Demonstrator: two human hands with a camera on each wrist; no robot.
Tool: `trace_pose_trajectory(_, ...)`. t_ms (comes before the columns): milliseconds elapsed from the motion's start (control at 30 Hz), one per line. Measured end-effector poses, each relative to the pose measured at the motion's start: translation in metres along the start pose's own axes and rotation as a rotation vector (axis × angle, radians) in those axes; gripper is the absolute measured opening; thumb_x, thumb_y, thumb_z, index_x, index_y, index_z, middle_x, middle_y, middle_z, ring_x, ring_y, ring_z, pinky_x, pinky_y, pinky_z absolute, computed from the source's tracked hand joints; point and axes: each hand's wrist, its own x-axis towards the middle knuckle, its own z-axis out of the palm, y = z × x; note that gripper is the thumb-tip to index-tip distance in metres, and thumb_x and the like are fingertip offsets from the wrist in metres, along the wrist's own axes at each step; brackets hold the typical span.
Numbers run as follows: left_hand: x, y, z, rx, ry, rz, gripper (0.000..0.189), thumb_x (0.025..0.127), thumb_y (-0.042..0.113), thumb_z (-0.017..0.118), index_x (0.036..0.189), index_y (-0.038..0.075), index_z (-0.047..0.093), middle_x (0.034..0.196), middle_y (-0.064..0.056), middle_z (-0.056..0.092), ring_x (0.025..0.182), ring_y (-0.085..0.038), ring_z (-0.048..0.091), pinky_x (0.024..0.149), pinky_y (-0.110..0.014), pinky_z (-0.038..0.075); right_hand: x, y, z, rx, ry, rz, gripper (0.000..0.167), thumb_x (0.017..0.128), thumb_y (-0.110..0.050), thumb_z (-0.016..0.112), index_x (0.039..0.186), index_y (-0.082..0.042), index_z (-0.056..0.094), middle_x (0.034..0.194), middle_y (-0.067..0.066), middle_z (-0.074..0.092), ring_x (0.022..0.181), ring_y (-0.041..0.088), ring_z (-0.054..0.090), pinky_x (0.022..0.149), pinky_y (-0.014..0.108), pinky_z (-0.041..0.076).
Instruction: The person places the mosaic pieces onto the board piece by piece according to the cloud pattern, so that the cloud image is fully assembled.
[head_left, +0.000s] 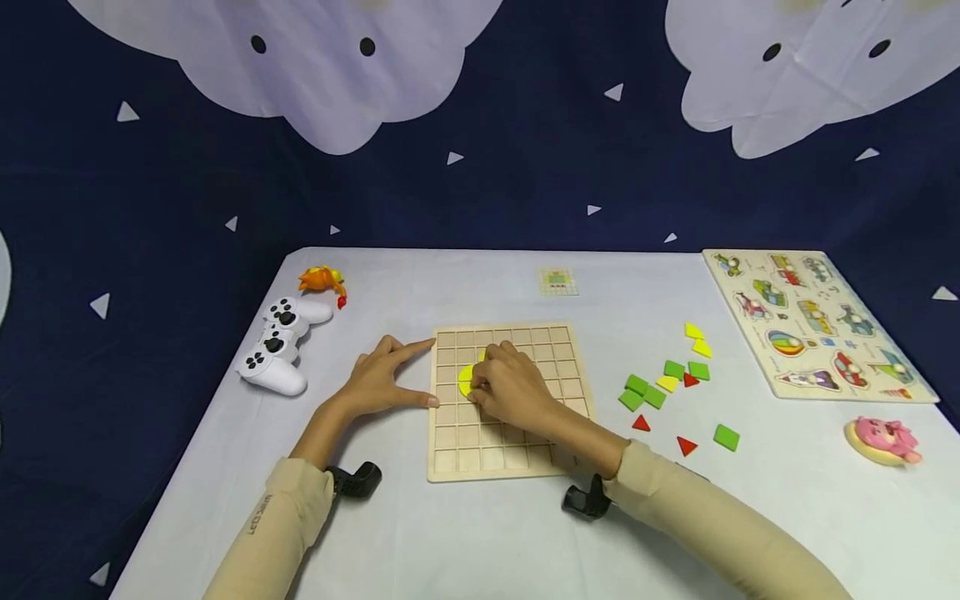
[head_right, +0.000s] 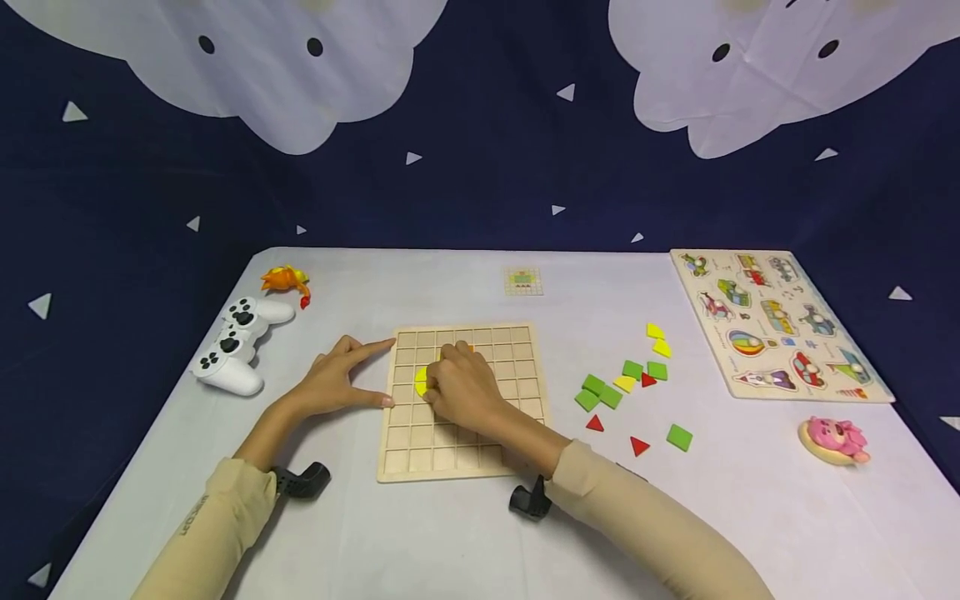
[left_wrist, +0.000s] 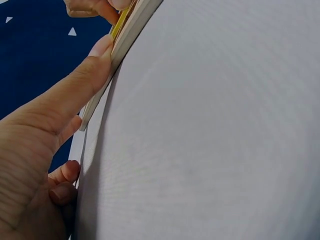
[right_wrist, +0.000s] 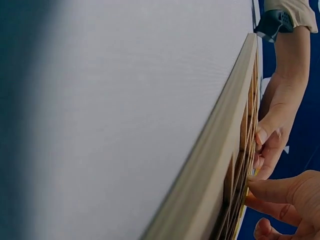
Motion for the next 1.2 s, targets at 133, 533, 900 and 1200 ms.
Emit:
trace_pose_trajectory(133, 0.000, 0.000, 0.000, -0.002, -0.001, 0.000, 0.095, 0.069, 0.056, 0.085, 0.150, 0.029, 0.045, 0.108, -0.006, 0.046, 0.097, -0.021, 0.043, 0.086, -0.043, 0.030, -0.001, -0.001, 0.001, 0.006, -0.001, 0.008, 0.009, 0.080, -0.017, 0.083, 0.080, -0.010, 0.077, 0.079, 0.000, 0.056, 0.075, 0.015, 0.041, 0.067, 0.029, 0.036)
trace_pose_trajectory(533, -0.001, 0.000, 0.000, -0.008, -0.003, -0.004, 0.094, 0.069, 0.055, 0.085, 0.150, 0.029, 0.045, 0.107, -0.006, 0.045, 0.096, -0.020, 0.043, 0.087, -0.044, 0.030, -0.002, 0.001, -0.004, -0.042, 0.019, -0.031, 0.020, 0.081, -0.024, 0.082, 0.094, -0.009, 0.079, 0.083, 0.002, 0.059, 0.075, 0.015, 0.046, 0.072, 0.032, 0.040)
trace_pose_trajectory(900, 0.000, 0.003, 0.000, 0.004, -0.001, -0.005, 0.095, 0.068, 0.055, 0.085, 0.150, 0.028, 0.046, 0.107, -0.006, 0.046, 0.098, -0.020, 0.043, 0.085, -0.042, 0.030, -0.015, 0.021, -0.016, -0.026, 0.089, -0.008, 0.016, 0.079, -0.015, 0.083, 0.091, -0.006, 0.078, 0.080, 0.003, 0.059, 0.073, 0.017, 0.051, 0.073, 0.034, 0.043)
trace_pose_trajectory(1200, -0.001, 0.003, 0.000, 0.006, 0.001, -0.011, 0.096, 0.068, 0.055, 0.085, 0.150, 0.026, 0.045, 0.108, -0.007, 0.046, 0.097, -0.021, 0.043, 0.085, -0.042, 0.029, -0.029, 0.055, -0.037, 0.007, 0.110, 0.066, 0.017, 0.079, -0.014, 0.083, 0.092, -0.005, 0.078, 0.079, 0.004, 0.060, 0.073, 0.016, 0.048, 0.070, 0.034, 0.040)
